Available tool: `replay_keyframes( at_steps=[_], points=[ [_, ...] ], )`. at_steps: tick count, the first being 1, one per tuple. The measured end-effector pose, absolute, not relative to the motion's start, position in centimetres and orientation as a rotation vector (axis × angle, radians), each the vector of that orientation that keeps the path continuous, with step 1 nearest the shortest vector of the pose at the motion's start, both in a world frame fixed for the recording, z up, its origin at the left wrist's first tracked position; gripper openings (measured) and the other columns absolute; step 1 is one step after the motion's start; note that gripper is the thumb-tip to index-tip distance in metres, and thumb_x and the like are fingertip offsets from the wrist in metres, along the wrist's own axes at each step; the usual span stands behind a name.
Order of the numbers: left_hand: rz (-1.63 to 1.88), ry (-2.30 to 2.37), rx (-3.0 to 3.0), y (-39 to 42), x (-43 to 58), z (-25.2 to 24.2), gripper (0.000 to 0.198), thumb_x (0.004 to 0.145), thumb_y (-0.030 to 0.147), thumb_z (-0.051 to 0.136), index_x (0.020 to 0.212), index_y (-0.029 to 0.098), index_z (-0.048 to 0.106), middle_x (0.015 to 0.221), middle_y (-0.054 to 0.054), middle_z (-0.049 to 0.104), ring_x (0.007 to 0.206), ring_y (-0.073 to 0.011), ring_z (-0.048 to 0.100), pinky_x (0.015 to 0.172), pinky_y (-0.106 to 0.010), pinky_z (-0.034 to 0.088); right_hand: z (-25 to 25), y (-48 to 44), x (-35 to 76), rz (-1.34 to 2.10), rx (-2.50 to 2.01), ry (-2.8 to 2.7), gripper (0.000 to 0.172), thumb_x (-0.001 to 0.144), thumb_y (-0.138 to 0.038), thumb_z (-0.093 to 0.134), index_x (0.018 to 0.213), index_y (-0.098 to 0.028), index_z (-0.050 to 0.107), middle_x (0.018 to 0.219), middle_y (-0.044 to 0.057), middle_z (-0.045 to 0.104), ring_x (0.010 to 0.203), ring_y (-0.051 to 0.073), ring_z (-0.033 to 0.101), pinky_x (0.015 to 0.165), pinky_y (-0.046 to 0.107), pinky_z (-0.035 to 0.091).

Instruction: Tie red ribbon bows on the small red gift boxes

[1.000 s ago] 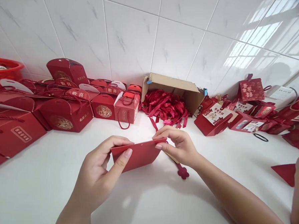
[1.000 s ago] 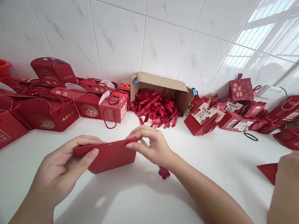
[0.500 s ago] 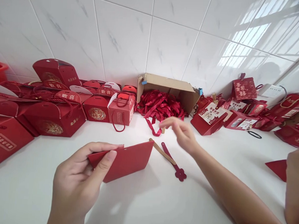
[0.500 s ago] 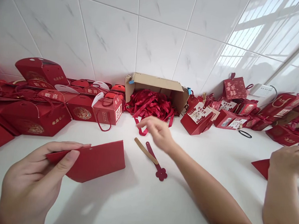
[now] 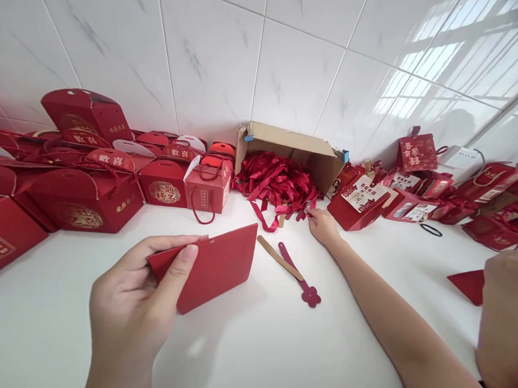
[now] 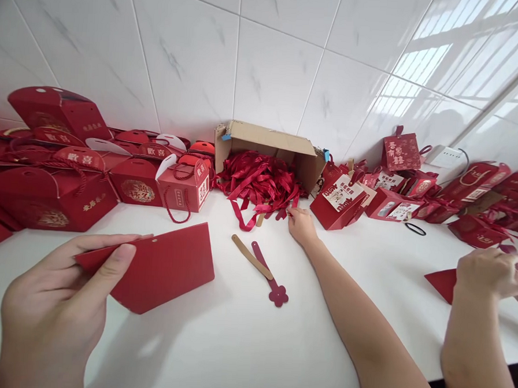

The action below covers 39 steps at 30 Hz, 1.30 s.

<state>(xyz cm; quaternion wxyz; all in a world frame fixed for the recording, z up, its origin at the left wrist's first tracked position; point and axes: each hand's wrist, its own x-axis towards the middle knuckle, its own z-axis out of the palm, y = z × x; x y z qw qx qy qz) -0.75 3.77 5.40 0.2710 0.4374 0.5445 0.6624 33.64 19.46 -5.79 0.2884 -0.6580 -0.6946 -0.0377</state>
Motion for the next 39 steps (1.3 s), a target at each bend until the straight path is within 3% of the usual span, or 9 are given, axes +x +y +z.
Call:
replay_keyframes(
  at_steps=[10,16,24,30,35,39],
  points=[
    [1.787,1.410,1.164,3.6,-1.8,5.5,0.011,0.071,0.031,0.073,0.078,0.022,0.072,0.067,0.003,0.069,0.063,-0.0119,0.062,0.051,-0.016,0.050,-5.7,16.6,31.9,-0.118,-1.906,-1.784,0.026,0.094,-0.032,0.055,0.115,-0.017,0.059,0.117,0.008,0.061,0.098,0.019,0.062,0.085,0.040,0.054],
    [1.879,1.443,1.214,4.0,-2.5,4.8,0.014,0.069,0.032,0.074,0.079,0.022,0.074,0.071,0.002,0.071,0.066,-0.0123,0.062,0.055,-0.018,0.050,-4.9,11.8,30.4,-0.120,-1.751,-1.766,0.019,0.094,-0.026,0.052,0.099,-0.015,0.066,0.103,0.008,0.068,0.096,0.020,0.064,0.088,0.040,0.051],
    [1.870,1.505,1.192,4.2,-1.7,4.9,0.015,0.069,0.033,0.073,0.078,0.021,0.074,0.068,0.002,0.070,0.064,-0.0127,0.063,0.052,-0.018,0.050,-3.2,9.1,28.4,0.028,-1.611,-1.743,0.018,0.088,-0.030,0.053,0.089,-0.019,0.068,0.090,0.006,0.071,0.077,0.019,0.065,0.069,0.033,0.052],
    [1.843,1.523,1.135,3.9,-1.2,5.5,0.012,0.069,0.030,0.074,0.078,0.021,0.073,0.068,0.003,0.069,0.065,-0.0124,0.063,0.052,-0.016,0.050,-3.6,9.1,28.3,0.178,-1.675,-1.787,0.013,0.080,-0.017,0.057,0.078,-0.019,0.069,0.087,0.005,0.068,0.067,0.015,0.063,0.064,0.030,0.051],
    [1.772,1.482,1.087,3.7,-1.5,5.6,0.013,0.069,0.031,0.075,0.079,0.022,0.072,0.069,0.004,0.069,0.066,-0.0120,0.062,0.051,-0.015,0.050,-2.6,9.9,26.6,0.207,-1.713,-1.806,0.028,0.084,-0.010,0.044,0.089,-0.018,0.071,0.102,0.009,0.067,0.084,0.018,0.065,0.070,0.030,0.052],
    [1.737,1.439,1.064,3.8,-1.7,5.5,0.019,0.067,0.036,0.077,0.079,0.023,0.072,0.071,0.003,0.069,0.067,-0.0133,0.062,0.050,-0.015,0.051,-0.5,11.5,23.3,0.279,-1.688,-1.971,0.027,0.088,-0.014,0.046,0.097,-0.019,0.071,0.104,0.007,0.071,0.095,0.020,0.064,0.078,0.031,0.050]
  ],
)
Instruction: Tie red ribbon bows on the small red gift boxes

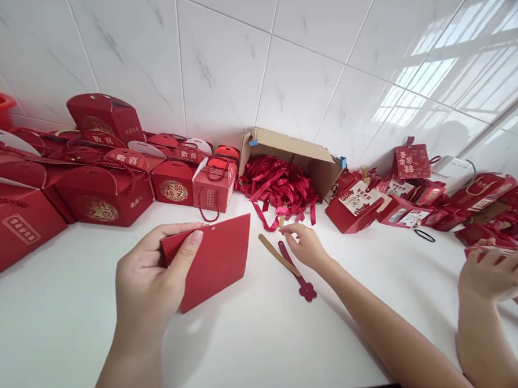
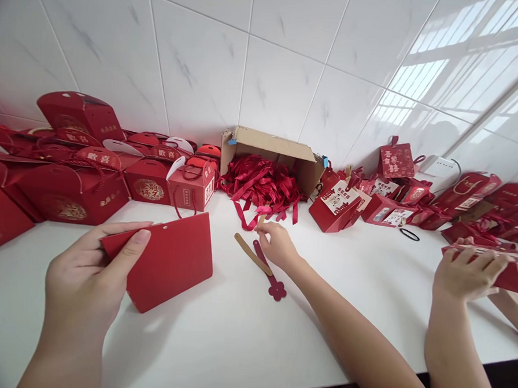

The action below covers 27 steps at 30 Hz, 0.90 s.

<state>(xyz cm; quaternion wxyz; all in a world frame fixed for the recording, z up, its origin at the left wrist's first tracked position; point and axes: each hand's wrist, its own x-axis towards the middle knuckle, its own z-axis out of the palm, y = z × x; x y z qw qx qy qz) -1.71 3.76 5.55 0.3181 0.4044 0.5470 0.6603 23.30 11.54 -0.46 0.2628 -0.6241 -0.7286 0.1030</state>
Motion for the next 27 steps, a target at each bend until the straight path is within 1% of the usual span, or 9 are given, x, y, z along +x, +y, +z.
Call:
replay_keyframes(
  at_steps=[2,5,8,12,14,16,20,24,27],
  points=[
    [1.750,1.435,1.066,3.8,-1.8,5.5,0.019,0.067,0.036,0.076,0.080,0.024,0.072,0.072,0.003,0.069,0.066,-0.0135,0.062,0.049,-0.016,0.051,0.3,12.5,21.7,0.326,-1.687,-2.072,0.022,0.087,-0.017,0.051,0.091,-0.019,0.073,0.097,0.007,0.073,0.092,0.022,0.065,0.078,0.032,0.048],
    [1.753,1.436,1.073,3.9,-1.8,5.4,0.020,0.068,0.039,0.075,0.081,0.024,0.072,0.072,0.002,0.069,0.065,-0.0141,0.063,0.049,-0.018,0.052,0.5,13.8,20.2,0.392,-1.709,-2.175,0.014,0.081,-0.019,0.060,0.079,-0.017,0.074,0.086,0.009,0.074,0.085,0.025,0.066,0.072,0.033,0.047],
    [1.749,1.451,1.070,3.9,-1.7,5.4,0.020,0.068,0.039,0.076,0.080,0.024,0.072,0.070,0.002,0.069,0.063,-0.0138,0.063,0.048,-0.017,0.052,0.1,14.1,19.6,0.426,-1.691,-2.215,0.011,0.078,-0.019,0.064,0.083,-0.018,0.074,0.087,0.009,0.074,0.082,0.025,0.066,0.070,0.033,0.047],
    [1.768,1.443,1.049,3.8,-1.5,5.5,0.014,0.069,0.035,0.075,0.077,0.024,0.071,0.068,0.003,0.069,0.061,-0.0119,0.062,0.048,-0.014,0.051,-0.3,13.7,19.3,0.445,-1.599,-2.210,0.011,0.083,-0.019,0.061,0.087,-0.019,0.072,0.085,0.005,0.073,0.080,0.019,0.066,0.073,0.030,0.048],
    [1.772,1.443,1.042,3.8,-1.4,5.6,0.012,0.069,0.033,0.075,0.077,0.024,0.072,0.068,0.003,0.069,0.062,-0.0113,0.062,0.048,-0.013,0.051,-0.3,13.5,19.3,0.433,-1.549,-2.199,0.010,0.083,-0.014,0.060,0.084,-0.018,0.070,0.083,0.004,0.072,0.076,0.016,0.065,0.075,0.030,0.048],
    [1.771,1.450,1.033,3.8,-1.3,5.7,0.009,0.070,0.030,0.074,0.077,0.025,0.072,0.068,0.003,0.069,0.062,-0.0107,0.062,0.048,-0.012,0.051,-0.4,13.5,19.4,0.402,-1.500,-2.191,0.015,0.081,-0.007,0.058,0.084,-0.017,0.068,0.084,0.004,0.070,0.074,0.015,0.064,0.075,0.030,0.049],
    [1.766,1.460,1.019,3.7,-1.1,5.8,0.004,0.072,0.026,0.072,0.076,0.025,0.071,0.067,0.004,0.069,0.060,-0.0097,0.062,0.047,-0.010,0.051,-0.7,13.4,19.5,0.330,-1.387,-2.223,0.023,0.082,-0.001,0.052,0.089,-0.017,0.067,0.092,0.006,0.068,0.078,0.015,0.063,0.076,0.031,0.049],
    [1.767,1.475,1.041,3.8,-1.2,5.7,0.004,0.073,0.025,0.072,0.077,0.025,0.071,0.067,0.003,0.069,0.061,-0.0100,0.062,0.047,-0.010,0.051,-0.9,13.2,19.6,0.267,-1.302,-2.326,0.021,0.084,-0.003,0.053,0.088,-0.017,0.068,0.093,0.008,0.066,0.088,0.019,0.062,0.077,0.031,0.049],
    [1.769,1.471,1.056,3.8,-1.2,5.7,0.005,0.073,0.026,0.072,0.077,0.024,0.071,0.066,0.003,0.069,0.060,-0.0109,0.063,0.046,-0.011,0.051,-0.9,13.0,19.7,0.220,-1.312,-2.360,0.019,0.085,-0.005,0.054,0.088,-0.016,0.069,0.092,0.010,0.066,0.088,0.021,0.061,0.076,0.032,0.049]
  ],
)
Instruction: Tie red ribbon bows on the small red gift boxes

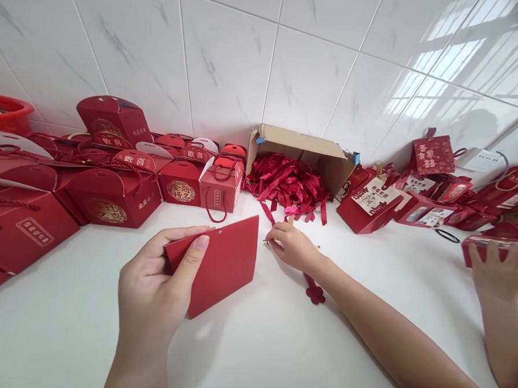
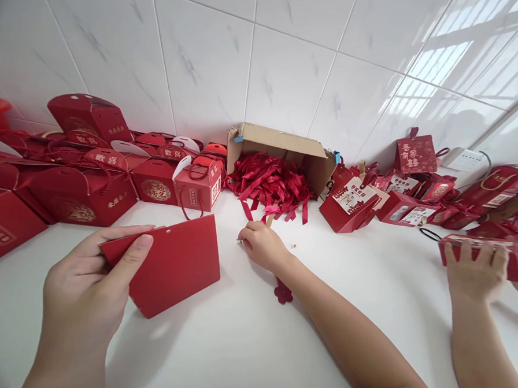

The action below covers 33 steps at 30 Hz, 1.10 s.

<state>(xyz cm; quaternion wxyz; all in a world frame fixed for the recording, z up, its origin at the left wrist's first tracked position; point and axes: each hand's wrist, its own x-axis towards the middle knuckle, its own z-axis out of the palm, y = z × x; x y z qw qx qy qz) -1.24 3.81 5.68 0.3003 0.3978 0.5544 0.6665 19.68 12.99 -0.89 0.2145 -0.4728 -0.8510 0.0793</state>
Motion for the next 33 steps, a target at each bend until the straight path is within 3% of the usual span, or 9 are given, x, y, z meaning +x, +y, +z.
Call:
replay_keyframes(
  at_steps=[5,11,20,28,33],
  points=[
    [1.780,1.462,1.075,3.8,-1.2,5.6,0.005,0.073,0.026,0.071,0.077,0.023,0.071,0.068,0.001,0.070,0.059,-0.0126,0.065,0.045,-0.014,0.053,-1.0,12.9,19.7,0.214,-1.355,-2.364,0.019,0.087,-0.008,0.053,0.094,-0.015,0.068,0.095,0.010,0.065,0.086,0.020,0.061,0.075,0.031,0.049],
    [1.760,1.486,1.060,3.8,-1.3,5.5,0.009,0.072,0.029,0.073,0.079,0.024,0.071,0.069,0.001,0.070,0.061,-0.0128,0.064,0.046,-0.014,0.053,-1.0,12.9,19.8,0.270,-1.399,-2.375,0.036,0.086,-0.005,0.048,0.118,-0.012,0.062,0.100,0.011,0.061,0.084,0.019,0.060,0.077,0.031,0.049],
    [1.741,1.447,1.023,3.6,-1.2,6.0,0.015,0.068,0.034,0.076,0.078,0.025,0.071,0.065,0.005,0.069,0.061,-0.0125,0.064,0.047,-0.013,0.052,-0.6,12.8,20.3,0.424,-1.370,-2.431,0.025,0.091,-0.013,0.049,0.100,-0.019,0.072,0.094,0.008,0.058,0.080,0.016,0.058,0.077,0.031,0.049],
    [1.729,1.452,1.037,3.7,-1.5,5.8,0.018,0.067,0.037,0.077,0.079,0.026,0.071,0.066,0.004,0.070,0.062,-0.0151,0.064,0.047,-0.017,0.053,-0.3,13.2,20.4,0.476,-1.280,-2.293,0.019,0.084,-0.009,0.059,0.092,-0.019,0.073,0.093,0.007,0.069,0.080,0.017,0.064,0.077,0.031,0.051],
    [1.749,1.478,1.090,3.7,-1.4,5.6,0.019,0.071,0.038,0.074,0.082,0.023,0.070,0.069,0.001,0.070,0.060,-0.0159,0.066,0.045,-0.020,0.053,1.4,12.7,20.2,0.461,-1.187,-2.091,0.018,0.085,-0.013,0.059,0.094,-0.019,0.073,0.089,0.006,0.073,0.075,0.016,0.065,0.067,0.029,0.053]
  ],
)
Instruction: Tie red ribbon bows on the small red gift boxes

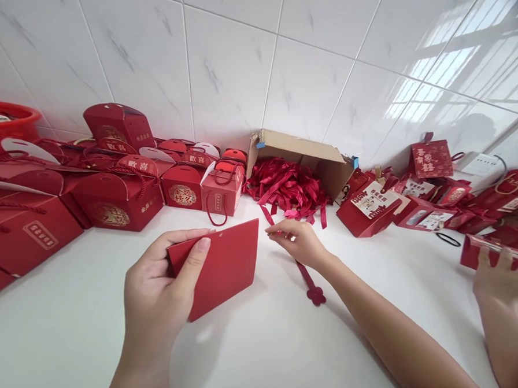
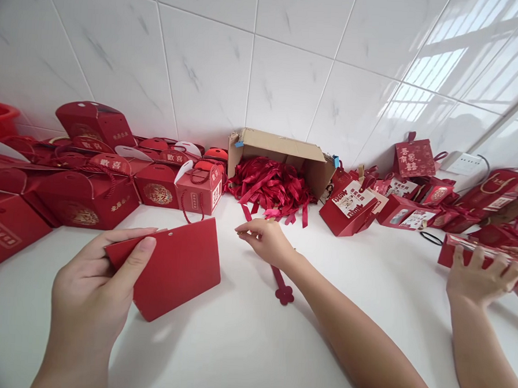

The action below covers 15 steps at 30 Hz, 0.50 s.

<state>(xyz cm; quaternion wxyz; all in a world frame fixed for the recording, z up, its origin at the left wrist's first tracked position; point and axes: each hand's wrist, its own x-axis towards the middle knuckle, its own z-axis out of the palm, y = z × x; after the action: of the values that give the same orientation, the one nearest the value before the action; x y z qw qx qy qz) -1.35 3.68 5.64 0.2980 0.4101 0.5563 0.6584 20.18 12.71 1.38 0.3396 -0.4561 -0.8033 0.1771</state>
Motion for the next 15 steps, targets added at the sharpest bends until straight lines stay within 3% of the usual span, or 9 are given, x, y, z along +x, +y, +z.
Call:
replay_keyframes(
  at_steps=[3,6,8,10,12,15],
  points=[
    [1.763,1.479,1.119,3.7,-1.2,5.5,0.022,0.073,0.038,0.072,0.089,0.024,0.070,0.077,-0.001,0.072,0.067,-0.0178,0.068,0.050,-0.021,0.056,2.9,11.6,19.9,0.549,-1.028,-1.953,0.012,0.084,-0.018,0.064,0.091,-0.019,0.074,0.082,0.004,0.072,0.072,0.014,0.065,0.061,0.026,0.054],
    [1.808,1.453,1.211,4.1,-1.3,4.9,0.034,0.076,0.037,0.070,0.108,0.027,0.065,0.099,-0.003,0.072,0.090,-0.0213,0.069,0.062,-0.024,0.059,4.6,9.8,19.6,0.804,-0.662,-1.792,0.010,0.080,-0.019,0.071,0.087,-0.022,0.076,0.081,0.003,0.071,0.067,0.013,0.066,0.055,0.026,0.058],
    [1.873,1.394,1.340,4.2,-1.7,4.5,0.052,0.076,0.035,0.071,0.125,0.031,0.055,0.122,-0.005,0.064,0.115,-0.0251,0.060,0.080,-0.031,0.059,5.5,8.4,19.3,0.878,-0.467,-1.773,0.016,0.082,-0.015,0.069,0.089,-0.026,0.077,0.084,0.002,0.072,0.068,0.014,0.068,0.055,0.026,0.060],
    [1.960,1.339,1.543,4.0,-2.2,4.3,0.067,0.074,0.031,0.073,0.135,0.036,0.045,0.142,-0.004,0.049,0.133,-0.0279,0.044,0.099,-0.041,0.050,6.3,7.0,19.1,0.854,-0.357,-1.818,0.023,0.085,-0.011,0.065,0.094,-0.028,0.077,0.087,0.003,0.073,0.071,0.013,0.069,0.056,0.025,0.060],
    [1.980,1.355,1.820,3.3,-2.7,4.5,0.060,0.075,0.028,0.072,0.129,0.039,0.050,0.152,0.000,0.036,0.140,-0.0306,0.032,0.110,-0.050,0.038,7.0,5.7,18.8,0.842,-0.286,-1.860,0.027,0.086,-0.009,0.063,0.100,-0.029,0.076,0.088,0.004,0.073,0.070,0.012,0.069,0.056,0.022,0.059],
    [1.842,1.372,2.221,1.8,-2.9,5.3,0.027,0.079,0.026,0.066,0.104,0.036,0.067,0.156,0.006,0.027,0.142,-0.0342,0.023,0.113,-0.057,0.026,7.7,4.4,18.5,0.881,-0.226,-1.898,0.031,0.083,-0.008,0.067,0.104,-0.029,0.075,0.088,0.005,0.074,0.069,0.012,0.068,0.058,0.020,0.059]
  ],
)
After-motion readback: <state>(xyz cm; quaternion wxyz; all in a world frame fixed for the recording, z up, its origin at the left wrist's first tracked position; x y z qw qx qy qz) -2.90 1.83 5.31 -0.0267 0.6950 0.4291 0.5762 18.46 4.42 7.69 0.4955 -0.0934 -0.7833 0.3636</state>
